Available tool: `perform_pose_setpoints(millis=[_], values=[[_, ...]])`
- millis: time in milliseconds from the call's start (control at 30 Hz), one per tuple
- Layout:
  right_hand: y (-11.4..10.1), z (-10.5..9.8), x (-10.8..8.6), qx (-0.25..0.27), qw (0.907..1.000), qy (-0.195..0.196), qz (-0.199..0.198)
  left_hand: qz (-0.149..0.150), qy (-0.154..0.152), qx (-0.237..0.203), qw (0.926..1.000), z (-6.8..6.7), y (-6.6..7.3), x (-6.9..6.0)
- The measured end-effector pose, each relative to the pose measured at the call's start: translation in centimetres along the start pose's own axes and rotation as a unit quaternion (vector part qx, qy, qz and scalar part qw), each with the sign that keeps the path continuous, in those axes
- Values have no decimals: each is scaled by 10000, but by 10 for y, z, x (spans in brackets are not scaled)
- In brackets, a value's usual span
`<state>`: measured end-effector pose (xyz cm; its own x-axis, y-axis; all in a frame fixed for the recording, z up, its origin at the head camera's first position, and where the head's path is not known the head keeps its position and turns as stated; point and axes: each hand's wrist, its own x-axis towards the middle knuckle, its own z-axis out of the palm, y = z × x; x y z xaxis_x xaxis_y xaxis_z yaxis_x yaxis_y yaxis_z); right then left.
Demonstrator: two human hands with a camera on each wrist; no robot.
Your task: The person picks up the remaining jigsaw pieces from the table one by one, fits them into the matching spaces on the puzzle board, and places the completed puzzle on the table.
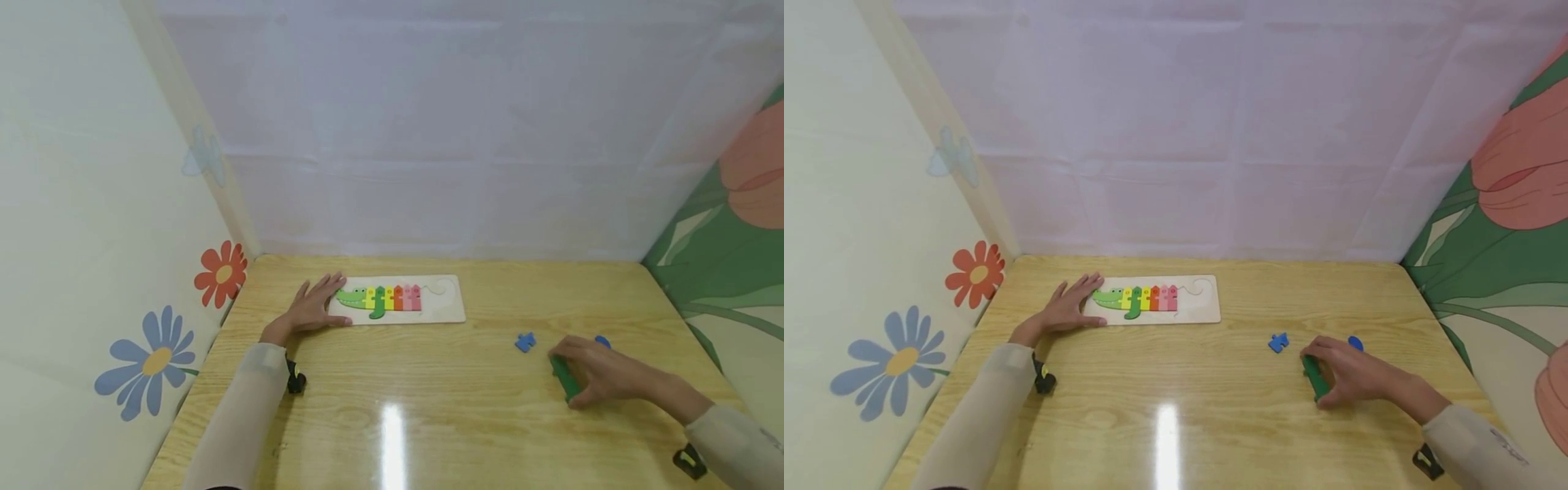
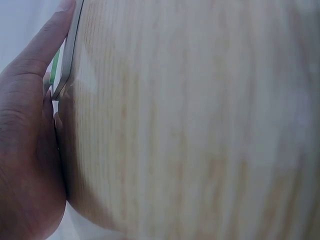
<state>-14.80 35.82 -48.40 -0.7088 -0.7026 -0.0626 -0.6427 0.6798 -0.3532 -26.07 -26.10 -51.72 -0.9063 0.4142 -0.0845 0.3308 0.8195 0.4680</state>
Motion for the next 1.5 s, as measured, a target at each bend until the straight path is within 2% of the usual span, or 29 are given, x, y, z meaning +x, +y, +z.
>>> perform_pose_setpoints(millis=[67, 100, 267, 333, 767, 1000, 1233, 1500], values=[[2, 0, 1, 8, 10000, 61, -37, -6, -12, 4, 10000, 0, 0, 0], [7, 3, 1, 50, 9997, 157, -204, -3, -19, 0, 10000, 0, 0, 0], [9, 2, 3, -62, 9986, 438, -281, 1, -51, 9, 10000, 1, 0, 0], [5, -1, 5, -145, 9988, 445, -107, -5, -48, 18, 10000, 0, 0, 0], [-3, -15, 20, -2, 9989, 405, 221, -5, -44, 20, 10000, 1, -1, 1], [-3, -20, 28, 232, 9982, 558, -18, 6, -35, 12, 10000, 1, -1, 0], [-4, -21, 37, 154, 9979, 632, -38, -7, -36, 15, 10000, 1, -1, 1], [-7, -19, 51, 121, 9954, 939, -174, -10, -31, 30, 10000, -1, -1, 0]])
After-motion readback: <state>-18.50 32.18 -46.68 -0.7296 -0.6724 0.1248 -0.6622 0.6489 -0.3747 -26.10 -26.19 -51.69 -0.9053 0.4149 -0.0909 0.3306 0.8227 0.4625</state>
